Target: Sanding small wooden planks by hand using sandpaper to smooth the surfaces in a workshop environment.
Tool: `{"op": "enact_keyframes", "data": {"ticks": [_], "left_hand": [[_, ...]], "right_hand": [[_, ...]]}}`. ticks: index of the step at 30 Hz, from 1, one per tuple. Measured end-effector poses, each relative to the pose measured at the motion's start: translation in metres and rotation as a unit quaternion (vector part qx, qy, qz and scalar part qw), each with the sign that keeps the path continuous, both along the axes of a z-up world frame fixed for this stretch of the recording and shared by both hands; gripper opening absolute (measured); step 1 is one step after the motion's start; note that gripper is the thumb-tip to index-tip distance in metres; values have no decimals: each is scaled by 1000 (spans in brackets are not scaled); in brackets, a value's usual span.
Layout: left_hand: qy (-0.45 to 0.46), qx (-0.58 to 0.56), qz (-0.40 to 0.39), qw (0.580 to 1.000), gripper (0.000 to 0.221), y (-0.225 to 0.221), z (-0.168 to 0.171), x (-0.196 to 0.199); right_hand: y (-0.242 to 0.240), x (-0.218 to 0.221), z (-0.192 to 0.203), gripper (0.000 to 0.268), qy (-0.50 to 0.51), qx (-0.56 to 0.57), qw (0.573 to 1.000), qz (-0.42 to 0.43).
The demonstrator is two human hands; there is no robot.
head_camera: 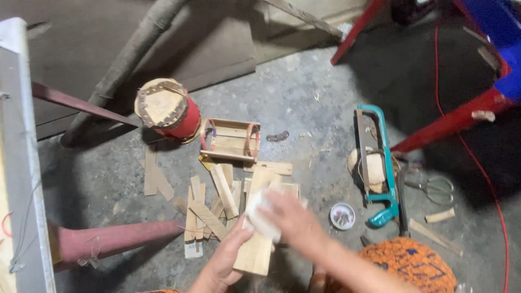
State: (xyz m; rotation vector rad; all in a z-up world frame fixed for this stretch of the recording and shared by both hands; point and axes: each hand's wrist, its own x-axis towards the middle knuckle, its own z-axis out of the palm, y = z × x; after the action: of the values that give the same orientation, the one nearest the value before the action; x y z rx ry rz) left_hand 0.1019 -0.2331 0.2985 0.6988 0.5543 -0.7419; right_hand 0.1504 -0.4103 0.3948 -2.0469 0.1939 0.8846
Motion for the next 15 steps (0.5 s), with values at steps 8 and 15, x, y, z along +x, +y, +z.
{"op": "enact_keyframes", "data": {"ticks": [8,15], "left_hand": [[13,-10,-137,990,67,3,8,10],[114,-231,-95,962,86,-6,16,5]], "right_hand": [[-74,42,-84,70,-77,172,967,-174],[-77,28,-129,33,-74,303,926,-210]]}}
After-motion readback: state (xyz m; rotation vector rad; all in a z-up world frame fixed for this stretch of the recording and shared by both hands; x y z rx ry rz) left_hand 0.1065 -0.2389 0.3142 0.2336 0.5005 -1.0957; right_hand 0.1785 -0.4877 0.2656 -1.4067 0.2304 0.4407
